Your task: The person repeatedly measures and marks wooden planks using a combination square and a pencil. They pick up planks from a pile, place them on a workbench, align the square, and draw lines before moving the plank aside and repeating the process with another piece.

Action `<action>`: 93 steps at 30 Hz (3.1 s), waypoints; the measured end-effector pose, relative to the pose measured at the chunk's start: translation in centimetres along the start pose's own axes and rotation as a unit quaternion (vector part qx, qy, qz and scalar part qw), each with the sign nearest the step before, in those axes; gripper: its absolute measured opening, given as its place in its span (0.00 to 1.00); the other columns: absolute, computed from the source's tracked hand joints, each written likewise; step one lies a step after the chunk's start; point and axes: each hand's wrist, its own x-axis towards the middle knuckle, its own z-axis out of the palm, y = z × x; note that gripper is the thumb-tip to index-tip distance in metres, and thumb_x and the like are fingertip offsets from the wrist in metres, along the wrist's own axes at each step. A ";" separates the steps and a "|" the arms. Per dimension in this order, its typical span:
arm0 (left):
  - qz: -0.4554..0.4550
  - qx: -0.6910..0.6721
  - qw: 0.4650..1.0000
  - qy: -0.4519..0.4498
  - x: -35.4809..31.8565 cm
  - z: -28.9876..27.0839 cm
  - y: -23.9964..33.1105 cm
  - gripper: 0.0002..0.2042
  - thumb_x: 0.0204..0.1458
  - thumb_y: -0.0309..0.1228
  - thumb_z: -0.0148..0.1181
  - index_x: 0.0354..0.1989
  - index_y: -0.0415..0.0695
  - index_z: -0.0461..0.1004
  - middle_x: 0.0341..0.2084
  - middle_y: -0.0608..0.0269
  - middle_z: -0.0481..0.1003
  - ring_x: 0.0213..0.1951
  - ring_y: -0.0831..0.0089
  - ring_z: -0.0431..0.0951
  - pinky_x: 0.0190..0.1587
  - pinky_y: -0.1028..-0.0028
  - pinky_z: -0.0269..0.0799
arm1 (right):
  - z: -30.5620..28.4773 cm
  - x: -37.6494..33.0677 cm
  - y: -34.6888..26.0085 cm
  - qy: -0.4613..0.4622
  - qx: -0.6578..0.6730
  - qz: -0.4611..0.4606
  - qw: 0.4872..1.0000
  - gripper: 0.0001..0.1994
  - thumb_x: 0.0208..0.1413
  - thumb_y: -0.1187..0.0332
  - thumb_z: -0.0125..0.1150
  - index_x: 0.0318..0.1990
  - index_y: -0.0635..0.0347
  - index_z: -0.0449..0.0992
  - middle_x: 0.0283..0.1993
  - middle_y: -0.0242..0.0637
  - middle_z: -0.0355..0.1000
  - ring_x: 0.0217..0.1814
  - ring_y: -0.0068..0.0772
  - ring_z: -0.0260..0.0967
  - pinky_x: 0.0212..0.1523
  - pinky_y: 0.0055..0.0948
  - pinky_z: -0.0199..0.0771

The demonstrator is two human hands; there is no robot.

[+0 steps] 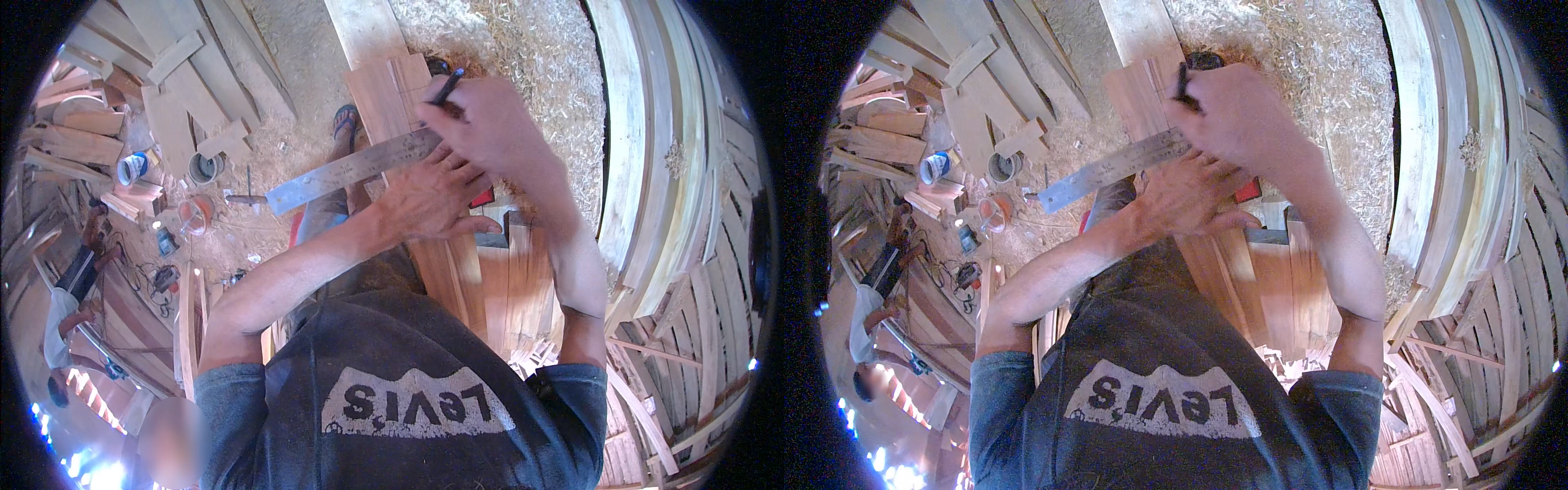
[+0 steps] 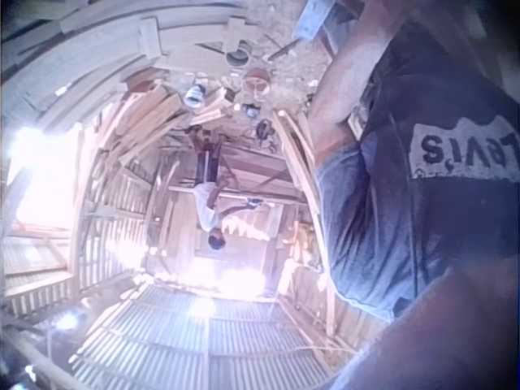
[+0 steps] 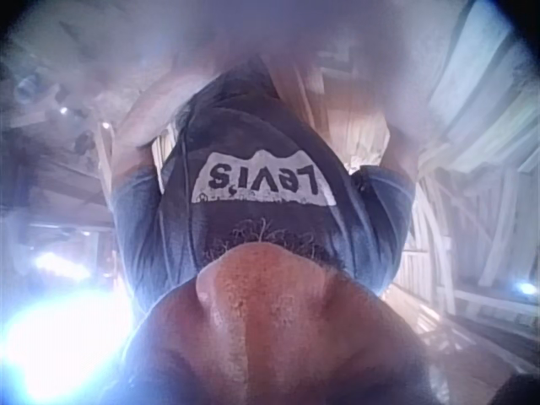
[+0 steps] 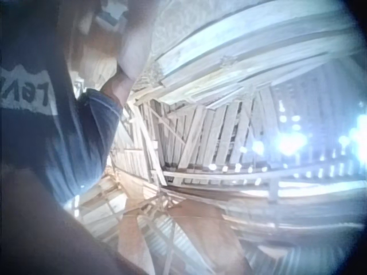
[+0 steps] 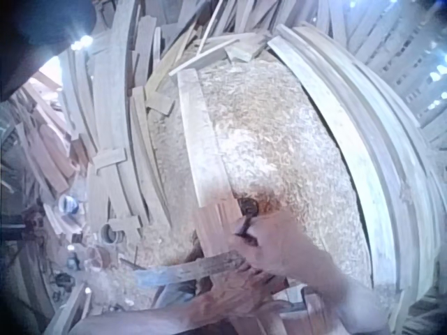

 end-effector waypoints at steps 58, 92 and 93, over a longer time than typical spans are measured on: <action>-0.018 0.018 0.999 -0.041 0.8 -0.6 -0.2 0.39 0.60 0.65 0.55 0.64 0.39 0.72 0.65 0.49 0.68 0.78 0.52 0.56 0.80 0.46 0.45 | 7.5 -15.6 4.4 0.155 0.561 0.310 0.752 0.16 0.71 0.74 0.60 0.63 0.66 0.76 0.45 0.38 0.82 0.50 0.27 0.80 0.55 0.29 0.80; -0.010 0.034 0.999 -0.007 0.8 0.1 -0.4 0.37 0.65 0.62 0.51 0.62 0.37 0.75 0.65 0.46 0.70 0.74 0.50 0.61 0.79 0.50 0.48 | -2.9 -4.7 2.0 0.139 0.090 0.197 0.966 0.11 0.68 0.67 0.61 0.52 0.59 0.82 0.36 0.47 0.84 0.40 0.43 0.85 0.41 0.38 0.82; -0.006 0.032 0.999 -0.008 0.9 0.0 -0.4 0.37 0.64 0.63 0.52 0.62 0.38 0.75 0.65 0.46 0.70 0.74 0.51 0.61 0.79 0.50 0.48 | -3.1 -6.1 2.7 0.166 0.151 0.241 0.944 0.12 0.68 0.70 0.61 0.56 0.59 0.81 0.38 0.45 0.85 0.42 0.39 0.86 0.42 0.36 0.83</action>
